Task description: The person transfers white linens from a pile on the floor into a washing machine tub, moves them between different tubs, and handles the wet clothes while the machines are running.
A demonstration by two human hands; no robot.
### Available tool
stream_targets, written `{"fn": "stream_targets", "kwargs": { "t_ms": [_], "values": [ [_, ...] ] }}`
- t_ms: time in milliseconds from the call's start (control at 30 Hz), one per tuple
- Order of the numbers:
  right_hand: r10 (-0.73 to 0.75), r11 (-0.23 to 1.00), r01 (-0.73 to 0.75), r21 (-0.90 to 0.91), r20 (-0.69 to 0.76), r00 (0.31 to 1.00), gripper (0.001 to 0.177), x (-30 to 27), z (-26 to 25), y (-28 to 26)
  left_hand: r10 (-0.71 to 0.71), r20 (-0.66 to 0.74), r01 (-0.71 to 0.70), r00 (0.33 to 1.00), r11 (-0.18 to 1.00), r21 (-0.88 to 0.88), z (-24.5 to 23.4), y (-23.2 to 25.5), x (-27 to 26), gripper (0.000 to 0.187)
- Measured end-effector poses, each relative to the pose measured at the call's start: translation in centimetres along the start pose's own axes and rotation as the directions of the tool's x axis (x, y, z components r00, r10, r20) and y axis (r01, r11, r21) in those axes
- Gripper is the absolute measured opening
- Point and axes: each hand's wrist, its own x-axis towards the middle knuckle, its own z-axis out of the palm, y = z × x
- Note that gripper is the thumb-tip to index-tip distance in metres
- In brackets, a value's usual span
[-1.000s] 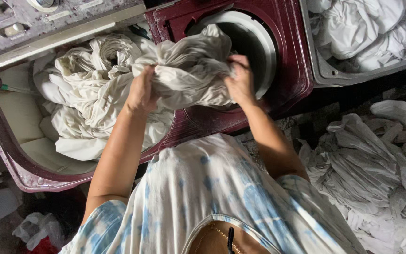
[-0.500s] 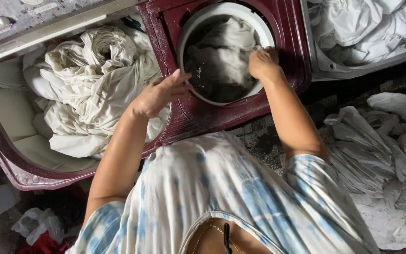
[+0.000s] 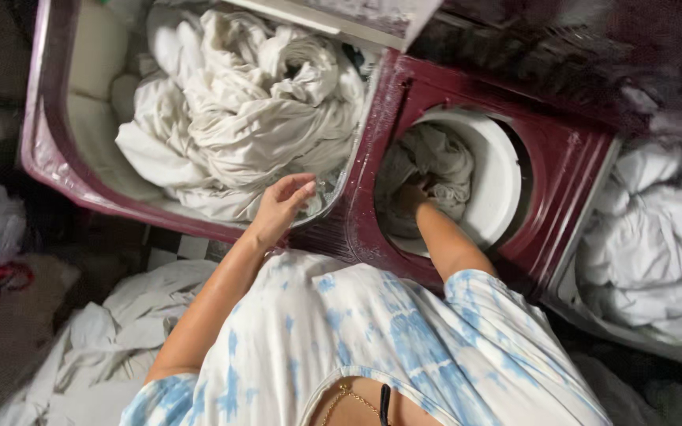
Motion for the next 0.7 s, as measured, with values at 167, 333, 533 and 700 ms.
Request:
{"fn": "stream_targets", "kwargs": {
  "t_ms": [167,333,533,700],
  "values": [
    [-0.168,0.985,0.167,-0.049,-0.026,0.985,0.036,-1.1,-0.1,0.5,0.715,-0.289,-0.356,0.637,0.605,0.712,-4.6,0.4,1.3,0.057],
    [0.099,0.797,0.264,0.544,-0.549,0.83,0.033,-9.7,-6.2,1.0,0.62,-0.273,-0.055,0.735,0.456,0.888,-12.7,1.5,9.1,0.097],
    [0.01,0.761,0.627,0.17,-0.968,0.251,0.071,-23.8,-11.8,-9.7,0.316,-0.101,-0.167,0.943,0.716,0.678,-8.6,-0.6,9.9,0.045],
    [-0.313,0.774,0.629,-0.065,-0.904,0.292,0.112,-23.7,-13.5,-19.6,0.3,0.138,-0.328,0.944,0.794,0.512,-4.9,-0.2,3.3,0.033]
  ]
}}
